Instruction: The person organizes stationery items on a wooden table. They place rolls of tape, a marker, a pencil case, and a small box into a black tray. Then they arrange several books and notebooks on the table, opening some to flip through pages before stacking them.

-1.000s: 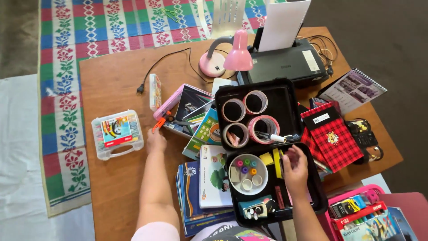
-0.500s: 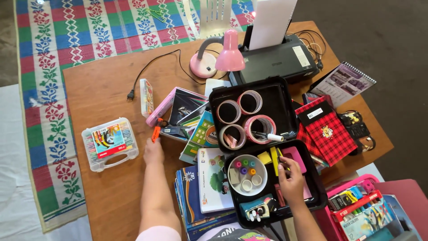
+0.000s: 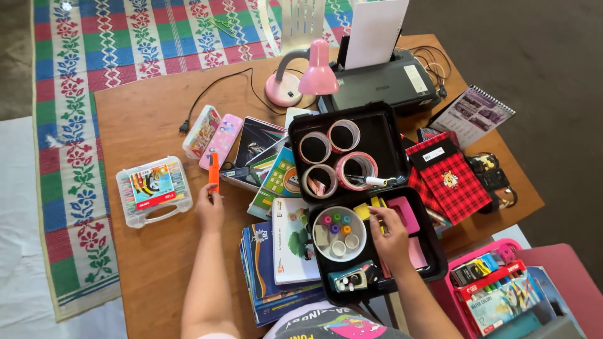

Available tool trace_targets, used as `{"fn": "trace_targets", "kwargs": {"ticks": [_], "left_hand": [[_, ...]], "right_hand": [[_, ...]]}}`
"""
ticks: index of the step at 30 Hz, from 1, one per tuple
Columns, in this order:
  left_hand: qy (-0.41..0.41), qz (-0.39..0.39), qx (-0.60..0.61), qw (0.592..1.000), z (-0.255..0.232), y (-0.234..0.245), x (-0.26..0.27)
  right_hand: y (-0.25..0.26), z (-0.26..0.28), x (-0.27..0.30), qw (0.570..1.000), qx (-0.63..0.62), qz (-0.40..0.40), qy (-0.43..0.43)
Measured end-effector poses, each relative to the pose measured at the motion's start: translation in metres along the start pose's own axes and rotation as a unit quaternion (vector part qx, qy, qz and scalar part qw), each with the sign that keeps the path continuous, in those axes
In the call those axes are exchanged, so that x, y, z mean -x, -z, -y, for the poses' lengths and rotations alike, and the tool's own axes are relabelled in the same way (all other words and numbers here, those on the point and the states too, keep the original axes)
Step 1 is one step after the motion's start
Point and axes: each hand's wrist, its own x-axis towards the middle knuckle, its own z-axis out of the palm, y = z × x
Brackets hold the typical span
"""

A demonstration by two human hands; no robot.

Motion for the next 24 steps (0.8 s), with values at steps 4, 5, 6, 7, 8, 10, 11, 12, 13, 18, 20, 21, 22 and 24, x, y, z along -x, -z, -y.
{"fn": "trace_targets", "kwargs": {"ticks": [4, 5, 6, 7, 8, 10, 11, 12, 13, 18, 20, 21, 22, 24], "left_hand": [[-0.033, 0.016, 0.099, 0.994, -0.038, 0.014, 0.039], [-0.038, 0.045, 0.167, 0.984, -0.049, 0.016, 0.053], [-0.043, 0.073, 0.234, 0.968, -0.061, 0.017, 0.067], [-0.045, 0.075, 0.235, 0.968, -0.076, 0.017, 0.084], [-0.030, 0.151, 0.288, 0.945, -0.089, 0.019, 0.103], [-0.014, 0.226, 0.339, 0.913, -0.107, 0.018, 0.133], [-0.036, 0.281, 0.304, 0.910, -0.112, 0.016, 0.145], [-0.058, 0.333, 0.268, 0.902, -0.117, 0.013, 0.158], [-0.058, 0.333, 0.269, 0.902, -0.129, 0.014, 0.165], [-0.103, 0.376, 0.236, 0.890, -0.150, 0.007, 0.190], [-0.117, 0.370, 0.207, 0.898, -0.167, 0.020, 0.193], [-0.131, 0.368, 0.179, 0.903, -0.176, 0.026, 0.194], [-0.132, 0.366, 0.179, 0.904, -0.177, 0.029, 0.194], [-0.113, 0.356, 0.143, 0.916, -0.180, 0.036, 0.195]], "right_hand": [[-0.008, 0.008, -0.006, 0.999, -0.031, 0.022, -0.001], [-0.010, 0.009, -0.007, 0.995, -0.074, 0.060, -0.020], [-0.013, 0.009, -0.010, 0.988, -0.118, 0.097, -0.037], [-0.015, 0.014, -0.012, 0.988, -0.117, 0.094, -0.037], [-0.018, 0.020, -0.012, 0.974, -0.170, 0.134, -0.070], [-0.023, 0.024, -0.013, 0.954, -0.222, 0.172, -0.103], [-0.024, 0.023, -0.013, 0.939, -0.253, 0.196, -0.127], [-0.026, 0.023, -0.013, 0.921, -0.285, 0.220, -0.150], [-0.024, 0.024, -0.012, 0.921, -0.285, 0.221, -0.150], [-0.018, 0.013, -0.010, 0.921, -0.292, 0.194, -0.173], [0.000, 0.040, -0.023, 0.942, -0.274, 0.143, -0.134], [0.009, 0.053, -0.030, 0.958, -0.255, 0.088, -0.095], [0.011, 0.039, -0.036, 0.958, -0.256, 0.089, -0.093], [0.014, 0.010, -0.047, 0.992, -0.114, -0.044, 0.011]]}}
